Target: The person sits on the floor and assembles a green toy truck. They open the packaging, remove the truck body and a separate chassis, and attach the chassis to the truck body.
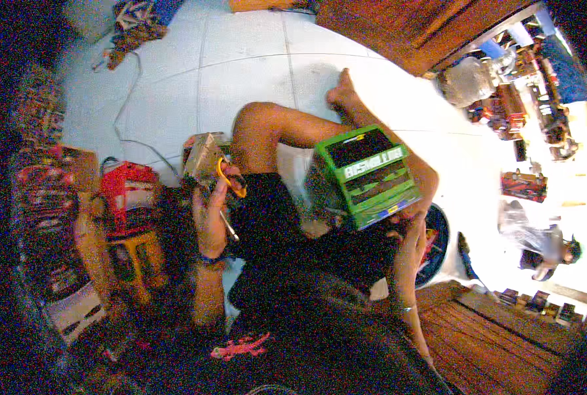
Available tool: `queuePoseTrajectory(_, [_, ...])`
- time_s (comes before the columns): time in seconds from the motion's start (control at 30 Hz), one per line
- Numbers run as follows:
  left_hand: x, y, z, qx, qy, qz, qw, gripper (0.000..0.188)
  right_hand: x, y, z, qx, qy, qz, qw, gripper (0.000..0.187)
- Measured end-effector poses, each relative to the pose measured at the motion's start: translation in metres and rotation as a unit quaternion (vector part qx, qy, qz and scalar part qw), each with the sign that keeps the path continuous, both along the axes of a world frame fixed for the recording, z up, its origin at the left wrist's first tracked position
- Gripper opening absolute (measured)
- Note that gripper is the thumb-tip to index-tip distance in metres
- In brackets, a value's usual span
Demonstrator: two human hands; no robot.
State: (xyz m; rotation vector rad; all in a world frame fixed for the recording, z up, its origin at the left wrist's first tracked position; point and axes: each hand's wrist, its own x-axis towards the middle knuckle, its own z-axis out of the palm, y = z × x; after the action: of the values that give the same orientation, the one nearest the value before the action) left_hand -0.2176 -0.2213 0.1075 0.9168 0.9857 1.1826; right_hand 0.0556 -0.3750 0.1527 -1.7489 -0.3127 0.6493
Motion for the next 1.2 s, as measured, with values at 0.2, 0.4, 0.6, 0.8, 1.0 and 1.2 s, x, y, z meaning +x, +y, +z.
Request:
queuePoseTrajectory(0.2, [-0.055,0.005,-0.009,0.089,0.277,0.031,0.956,0.048,-0.024,0.033,0.003,-0.002,0.097,0.072,0.993,0.053])
queuePoseTrajectory(0.4, [-0.092,-0.022,-0.060,0.074,0.461,0.029,0.884,0.056,-0.004,0.038,-0.004,0.026,0.122,0.145,0.982,0.045])
queuePoseTrajectory(0.6, [-0.110,-0.066,-0.109,-0.033,0.508,0.027,0.860,0.044,0.003,0.032,-0.019,0.067,0.180,0.128,0.973,0.043])
queuePoseTrajectory(0.8, [-0.113,-0.074,-0.111,0.030,0.534,0.021,0.845,0.046,0.004,0.026,-0.017,0.054,0.153,0.120,0.980,0.042])
queuePoseTrajectory(1.0, [-0.099,-0.019,-0.070,0.174,0.586,0.038,0.791,0.057,0.016,0.018,-0.019,0.053,0.117,0.103,0.986,0.044])
queuePoseTrajectory(1.2, [-0.100,0.051,-0.049,0.187,0.623,0.043,0.758,0.055,0.041,-0.003,-0.029,0.051,0.127,0.131,0.982,0.046])
